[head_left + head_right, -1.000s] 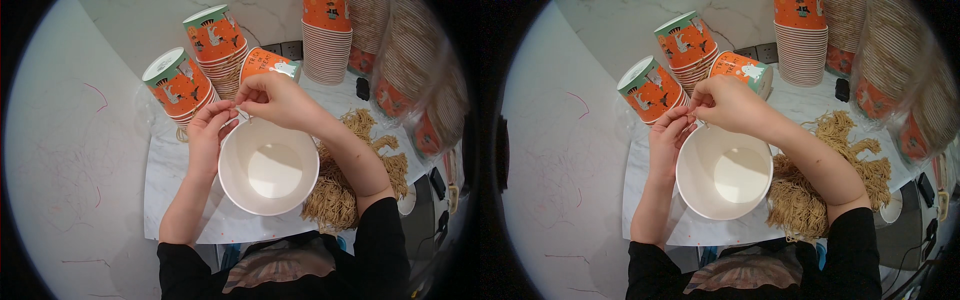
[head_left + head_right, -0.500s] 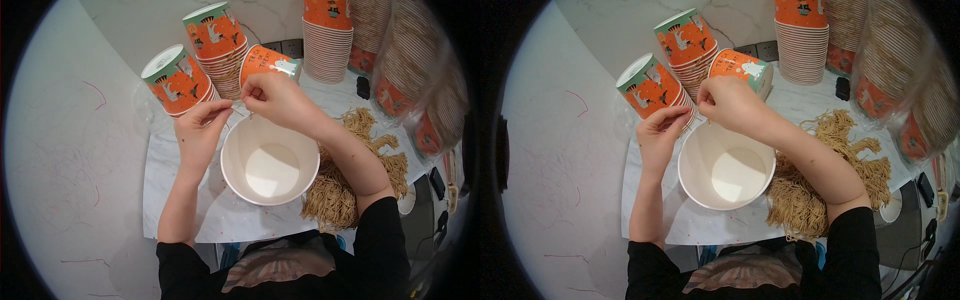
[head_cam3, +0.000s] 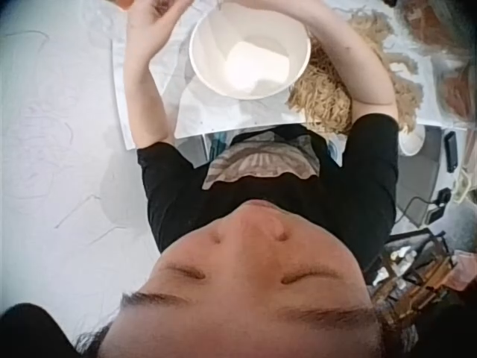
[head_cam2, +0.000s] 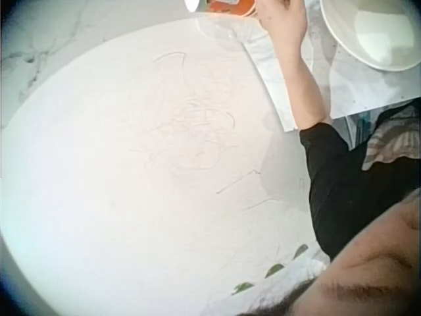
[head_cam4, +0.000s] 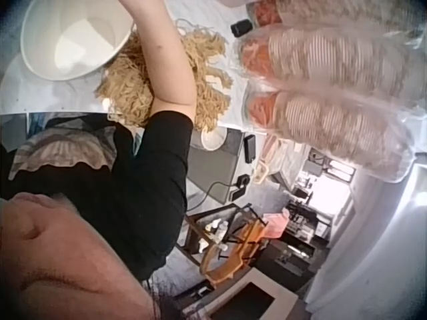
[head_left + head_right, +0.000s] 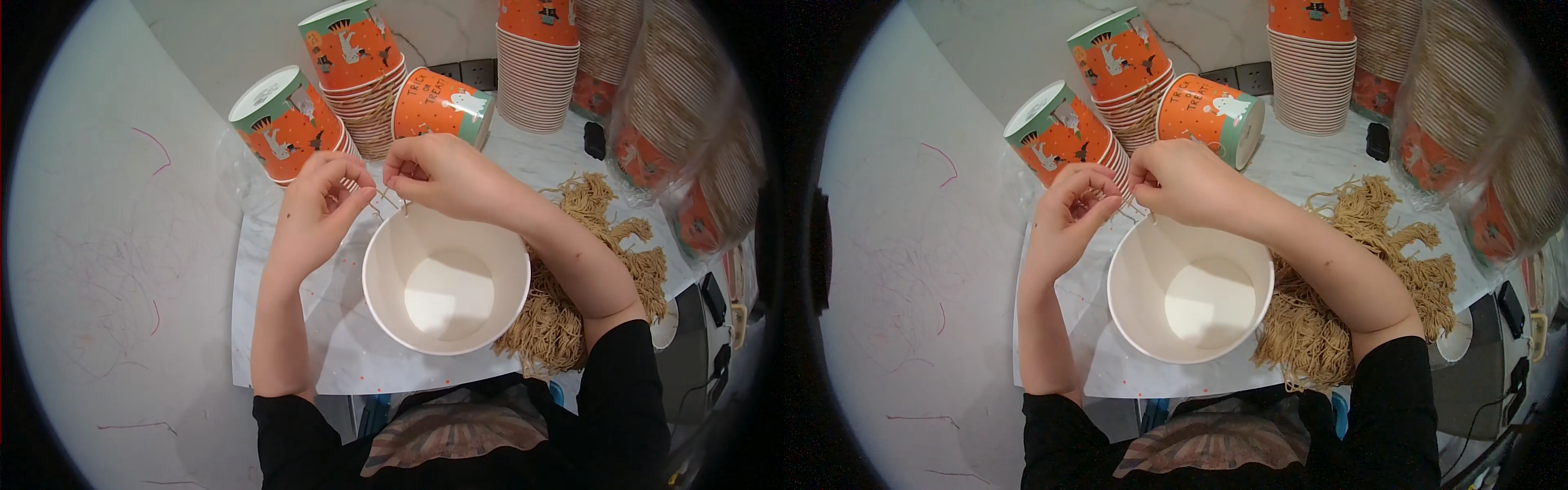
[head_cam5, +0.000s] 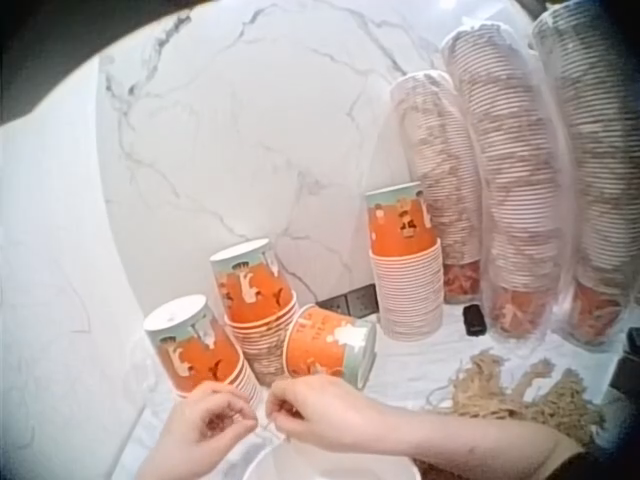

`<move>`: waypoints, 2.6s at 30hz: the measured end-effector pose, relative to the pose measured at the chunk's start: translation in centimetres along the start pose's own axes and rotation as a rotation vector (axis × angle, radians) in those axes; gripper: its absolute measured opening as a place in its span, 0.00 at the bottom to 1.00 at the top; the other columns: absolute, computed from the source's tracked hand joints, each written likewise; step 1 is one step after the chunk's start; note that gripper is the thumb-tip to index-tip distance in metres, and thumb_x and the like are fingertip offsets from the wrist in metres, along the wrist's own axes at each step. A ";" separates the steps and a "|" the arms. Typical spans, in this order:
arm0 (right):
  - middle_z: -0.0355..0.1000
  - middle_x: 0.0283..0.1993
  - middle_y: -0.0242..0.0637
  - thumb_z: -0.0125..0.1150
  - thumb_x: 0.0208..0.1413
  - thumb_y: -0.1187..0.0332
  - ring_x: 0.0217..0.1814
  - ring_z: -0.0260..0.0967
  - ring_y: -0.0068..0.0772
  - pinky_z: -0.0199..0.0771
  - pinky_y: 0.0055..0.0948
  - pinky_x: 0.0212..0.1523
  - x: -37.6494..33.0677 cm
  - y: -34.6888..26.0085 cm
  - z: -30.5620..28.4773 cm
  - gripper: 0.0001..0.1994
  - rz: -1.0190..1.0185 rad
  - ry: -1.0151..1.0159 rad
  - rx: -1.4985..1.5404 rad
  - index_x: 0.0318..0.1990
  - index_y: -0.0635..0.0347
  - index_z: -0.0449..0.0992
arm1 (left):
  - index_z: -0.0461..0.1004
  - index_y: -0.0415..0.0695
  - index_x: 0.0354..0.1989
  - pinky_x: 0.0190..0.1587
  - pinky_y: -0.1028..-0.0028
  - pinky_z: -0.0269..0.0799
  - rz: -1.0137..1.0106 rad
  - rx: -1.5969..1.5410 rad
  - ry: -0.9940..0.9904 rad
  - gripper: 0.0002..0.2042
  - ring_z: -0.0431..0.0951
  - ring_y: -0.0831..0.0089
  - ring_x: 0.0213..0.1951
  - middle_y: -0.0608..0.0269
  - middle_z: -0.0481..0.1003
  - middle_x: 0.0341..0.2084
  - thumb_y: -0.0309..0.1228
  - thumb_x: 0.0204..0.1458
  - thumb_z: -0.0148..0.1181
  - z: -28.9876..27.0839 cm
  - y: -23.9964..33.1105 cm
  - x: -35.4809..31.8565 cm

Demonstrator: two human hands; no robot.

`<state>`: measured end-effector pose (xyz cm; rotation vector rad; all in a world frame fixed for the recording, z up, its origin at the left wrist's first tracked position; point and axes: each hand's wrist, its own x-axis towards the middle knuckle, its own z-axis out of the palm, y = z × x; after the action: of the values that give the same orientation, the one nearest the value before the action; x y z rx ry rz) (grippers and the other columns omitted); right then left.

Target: Threading string through pre-punched holes in paper cups to assemble handles.

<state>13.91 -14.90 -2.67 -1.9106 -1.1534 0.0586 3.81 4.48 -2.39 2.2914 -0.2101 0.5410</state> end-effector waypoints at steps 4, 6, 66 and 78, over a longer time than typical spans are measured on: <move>0.77 0.29 0.39 0.61 0.60 0.70 0.32 0.76 0.29 0.74 0.32 0.34 -0.3 -0.7 0.1 0.07 -0.008 -0.080 0.037 0.37 0.66 0.77 | 0.77 0.38 0.37 0.29 0.81 0.69 -0.327 -0.363 -0.180 0.04 0.73 0.85 0.26 0.69 0.77 0.29 0.24 0.57 0.64 -1.1 1.1 0.2; 0.77 0.30 0.39 0.61 0.61 0.69 0.32 0.76 0.29 0.74 0.32 0.34 -0.4 -0.8 0.2 0.07 -0.004 -0.096 0.061 0.37 0.66 0.77 | 0.76 0.37 0.37 0.29 0.81 0.71 -0.389 -0.460 -0.243 0.05 0.76 0.84 0.26 0.67 0.78 0.30 0.25 0.58 0.64 -1.3 1.2 0.2; 0.75 0.24 0.44 0.64 0.44 0.71 0.31 0.76 0.48 0.74 0.43 0.33 -1.3 -1.0 0.7 0.04 -0.172 -0.008 -0.219 0.24 0.60 0.76 | 0.78 0.43 0.35 0.27 0.84 0.61 -0.461 -0.574 -0.298 0.06 0.66 0.88 0.24 0.74 0.76 0.27 0.23 0.50 0.57 1.3 -0.6 0.9; 0.74 0.26 0.41 0.63 0.50 0.73 0.28 0.73 0.34 0.72 0.32 0.31 -0.6 0.0 -0.6 0.06 -0.056 -0.110 -0.108 0.30 0.66 0.74 | 0.76 0.37 0.38 0.36 0.80 0.75 -0.440 -0.685 -0.164 0.05 0.78 0.83 0.31 0.65 0.80 0.30 0.20 0.54 0.59 3.4 -1.3 0.9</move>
<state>13.82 -15.75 -2.58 -1.9893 -1.3061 0.0732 6.09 2.97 -4.89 1.6340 0.0351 0.0311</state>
